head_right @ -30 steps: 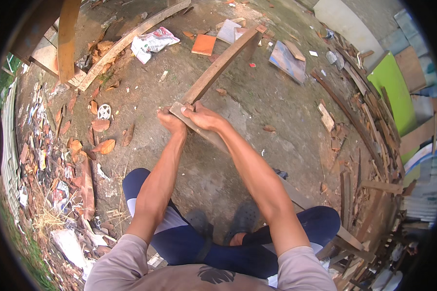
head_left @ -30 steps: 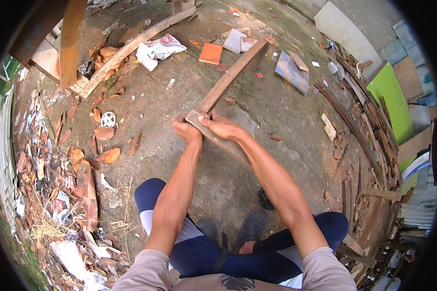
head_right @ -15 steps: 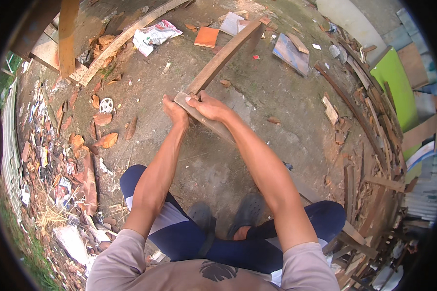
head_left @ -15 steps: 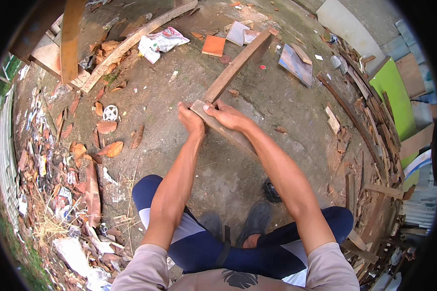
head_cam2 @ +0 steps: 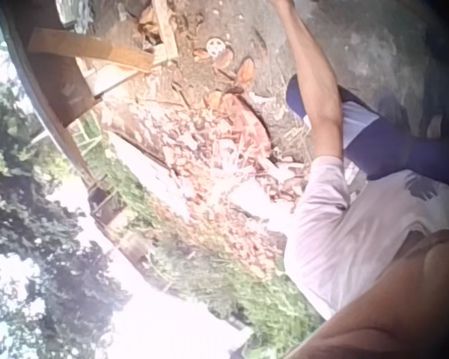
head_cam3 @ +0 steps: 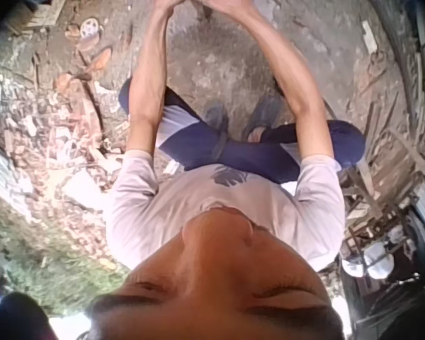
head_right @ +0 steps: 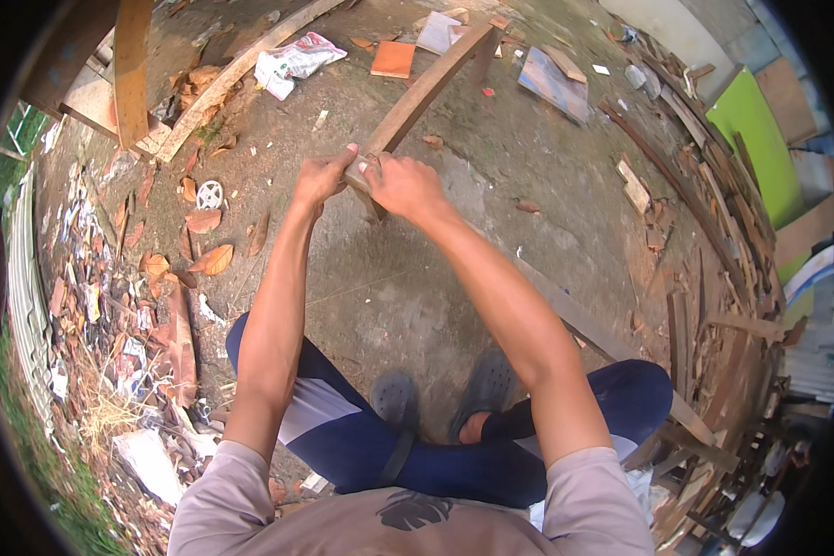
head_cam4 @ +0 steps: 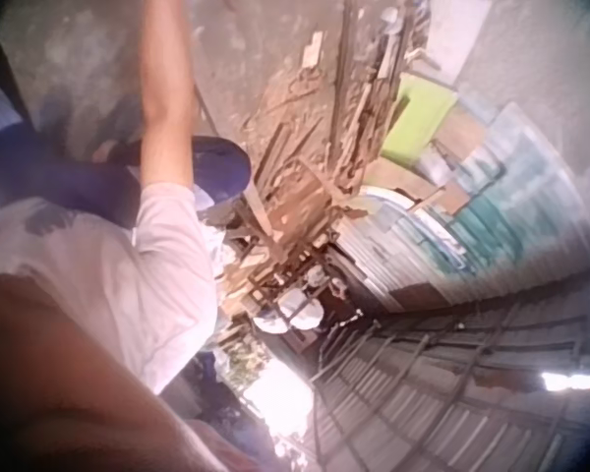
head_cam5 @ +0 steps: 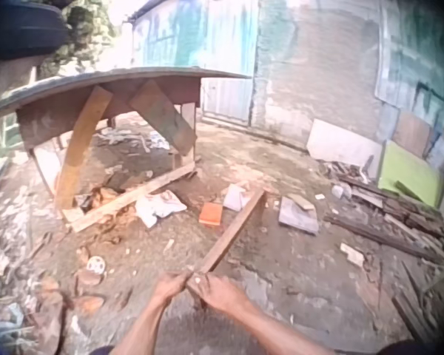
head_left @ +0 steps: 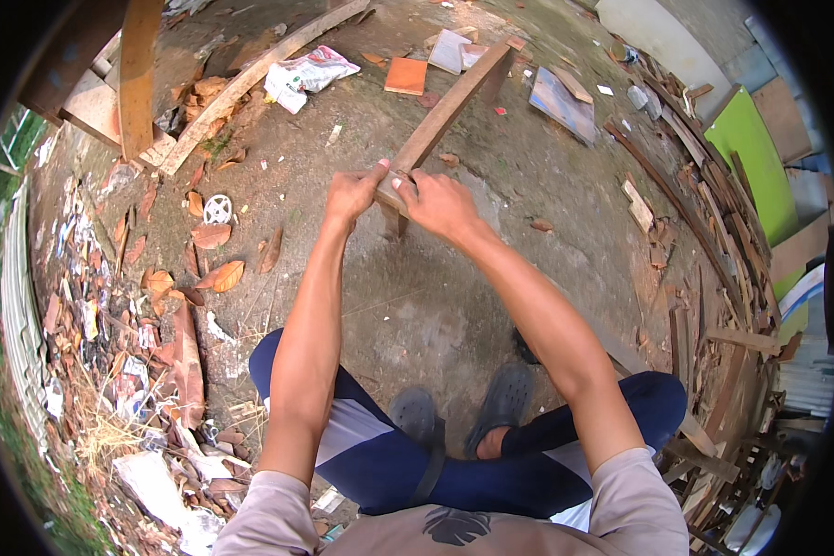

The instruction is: The person sits on the ground and assembles a wooden frame by joining two planks with a smaller block. They use a hammer to drive nails into the wood to secure the pieces together.

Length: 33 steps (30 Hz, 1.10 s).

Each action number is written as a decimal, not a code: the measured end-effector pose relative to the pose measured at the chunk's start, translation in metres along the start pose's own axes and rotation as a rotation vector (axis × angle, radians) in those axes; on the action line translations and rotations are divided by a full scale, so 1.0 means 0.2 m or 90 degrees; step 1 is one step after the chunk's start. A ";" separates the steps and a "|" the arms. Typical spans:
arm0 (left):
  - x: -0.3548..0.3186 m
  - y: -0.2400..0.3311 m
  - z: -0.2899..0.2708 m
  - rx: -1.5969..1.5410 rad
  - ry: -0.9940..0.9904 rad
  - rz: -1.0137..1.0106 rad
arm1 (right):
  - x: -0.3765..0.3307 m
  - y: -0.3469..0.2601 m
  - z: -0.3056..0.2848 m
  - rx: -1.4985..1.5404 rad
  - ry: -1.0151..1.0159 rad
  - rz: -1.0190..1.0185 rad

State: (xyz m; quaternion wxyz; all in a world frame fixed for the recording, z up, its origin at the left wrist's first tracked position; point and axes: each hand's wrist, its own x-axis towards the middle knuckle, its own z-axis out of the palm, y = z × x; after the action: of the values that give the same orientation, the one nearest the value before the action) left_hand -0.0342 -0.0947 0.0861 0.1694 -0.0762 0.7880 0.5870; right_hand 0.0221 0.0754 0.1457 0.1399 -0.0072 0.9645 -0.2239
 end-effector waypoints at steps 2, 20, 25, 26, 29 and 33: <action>0.01 -0.01 -0.01 0.000 0.006 -0.009 | -0.05 -0.03 0.03 -0.031 0.081 -0.061; 0.02 -0.08 0.02 -0.009 0.011 0.048 | -0.05 -0.07 0.11 -0.119 0.119 -0.081; -0.02 -0.02 0.05 0.069 0.039 0.058 | -0.05 -0.04 0.10 -0.110 0.114 -0.086; -0.02 -0.02 0.05 0.070 0.041 0.057 | -0.05 -0.04 0.10 -0.108 0.117 -0.092; 0.01 -0.03 0.03 0.108 0.066 0.021 | -0.05 -0.07 0.09 -0.096 0.108 -0.069; 0.02 -0.04 0.07 0.145 0.118 0.082 | -0.06 0.03 0.00 -0.004 -0.001 -0.092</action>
State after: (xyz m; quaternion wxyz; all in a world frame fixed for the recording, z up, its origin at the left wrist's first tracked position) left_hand -0.0331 -0.0825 0.0744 0.0652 -0.0596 0.8651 0.4937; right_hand 0.0351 0.0812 0.1459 0.1238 -0.0776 0.9620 -0.2305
